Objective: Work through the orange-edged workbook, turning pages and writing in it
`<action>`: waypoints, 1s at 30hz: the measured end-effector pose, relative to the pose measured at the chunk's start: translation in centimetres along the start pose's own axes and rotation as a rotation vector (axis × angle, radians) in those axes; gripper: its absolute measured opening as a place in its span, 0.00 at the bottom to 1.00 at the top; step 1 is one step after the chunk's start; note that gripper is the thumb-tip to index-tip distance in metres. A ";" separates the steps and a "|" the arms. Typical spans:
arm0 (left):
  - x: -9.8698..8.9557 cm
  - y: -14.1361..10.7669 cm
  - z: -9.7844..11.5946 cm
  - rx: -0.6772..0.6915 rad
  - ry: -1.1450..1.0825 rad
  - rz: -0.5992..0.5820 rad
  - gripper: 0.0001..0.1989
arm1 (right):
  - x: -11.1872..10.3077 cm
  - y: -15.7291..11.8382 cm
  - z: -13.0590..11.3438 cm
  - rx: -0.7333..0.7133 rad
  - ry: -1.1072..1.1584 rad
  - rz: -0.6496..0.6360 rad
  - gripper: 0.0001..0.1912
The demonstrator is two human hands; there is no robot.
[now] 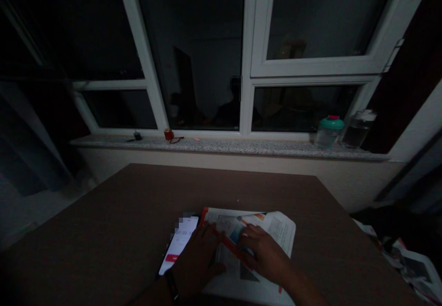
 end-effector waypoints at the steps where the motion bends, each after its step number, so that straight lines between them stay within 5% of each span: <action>1: 0.0 0.0 0.0 -0.005 0.000 -0.014 0.38 | 0.0 0.0 0.0 0.005 0.000 -0.005 0.10; 20: 0.6 0.2 -0.7 0.074 -0.004 0.029 0.41 | -0.5 3.4 -1.1 0.023 -0.101 -0.129 0.11; 30: 0.9 0.2 -0.6 0.090 -0.008 0.024 0.41 | 0.4 6.1 -1.3 0.081 -0.060 -0.088 0.14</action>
Point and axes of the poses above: each hand's wrist, its own y-axis towards the middle knuckle, its own x-axis out of the palm, z = x × y, the point moved 6 cm from there along y, towards the middle knuckle, and after that the axes turned 4 degrees about -y, right-handed, at the moved point
